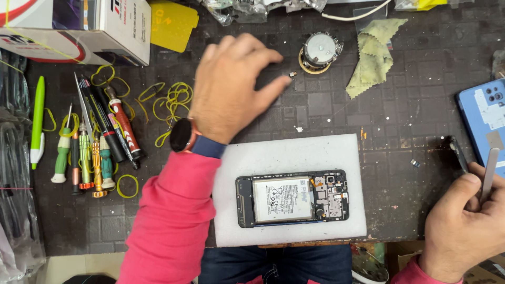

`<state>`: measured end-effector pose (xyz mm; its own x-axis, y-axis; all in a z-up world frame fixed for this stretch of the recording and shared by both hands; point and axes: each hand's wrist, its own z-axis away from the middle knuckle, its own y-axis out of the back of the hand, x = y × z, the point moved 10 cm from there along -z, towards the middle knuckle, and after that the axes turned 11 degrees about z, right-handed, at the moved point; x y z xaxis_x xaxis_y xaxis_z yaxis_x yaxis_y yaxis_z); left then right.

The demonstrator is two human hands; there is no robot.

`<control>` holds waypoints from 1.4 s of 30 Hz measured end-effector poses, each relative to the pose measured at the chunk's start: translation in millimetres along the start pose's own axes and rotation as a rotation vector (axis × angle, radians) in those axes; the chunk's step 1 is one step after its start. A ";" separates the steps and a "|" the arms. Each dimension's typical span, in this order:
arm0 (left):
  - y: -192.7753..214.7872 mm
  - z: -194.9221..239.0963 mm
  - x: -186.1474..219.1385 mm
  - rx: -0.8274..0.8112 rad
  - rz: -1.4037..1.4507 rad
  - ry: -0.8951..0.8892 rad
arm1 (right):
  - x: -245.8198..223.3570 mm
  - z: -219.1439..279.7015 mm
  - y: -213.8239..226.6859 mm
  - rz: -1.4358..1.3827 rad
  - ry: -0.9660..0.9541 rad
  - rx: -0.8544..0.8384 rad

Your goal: The person uses tweezers and a cloth to clean and adjust small components inside a disassembled smartphone. They wipe the motherboard area, pick up tiny parts, and place them back into the device while working on a white foam pad.

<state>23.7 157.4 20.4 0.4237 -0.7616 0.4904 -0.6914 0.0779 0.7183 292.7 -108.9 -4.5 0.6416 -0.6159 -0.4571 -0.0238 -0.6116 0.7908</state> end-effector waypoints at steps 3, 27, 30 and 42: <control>-6.3 -1.8 13.9 0.012 0.024 -0.042 | -6.1 -1.0 1.3 -0.023 -0.009 0.007; -13.2 1.0 25.5 0.047 -0.024 -0.117 | -15.6 -4.5 0.7 -0.080 -0.074 -0.024; -8.4 1.5 22.5 0.042 0.151 -0.042 | -10.6 -3.7 0.4 -0.066 -0.057 -0.013; -9.6 8.8 59.3 -0.130 0.847 0.094 | 39.0 7.5 -8.1 -0.135 0.093 0.019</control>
<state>50.4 105.8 38.2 -0.1536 -0.3576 0.9211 -0.7265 0.6728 0.1400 312.2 -131.7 -31.7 0.7081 -0.4798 -0.5181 0.0530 -0.6956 0.7165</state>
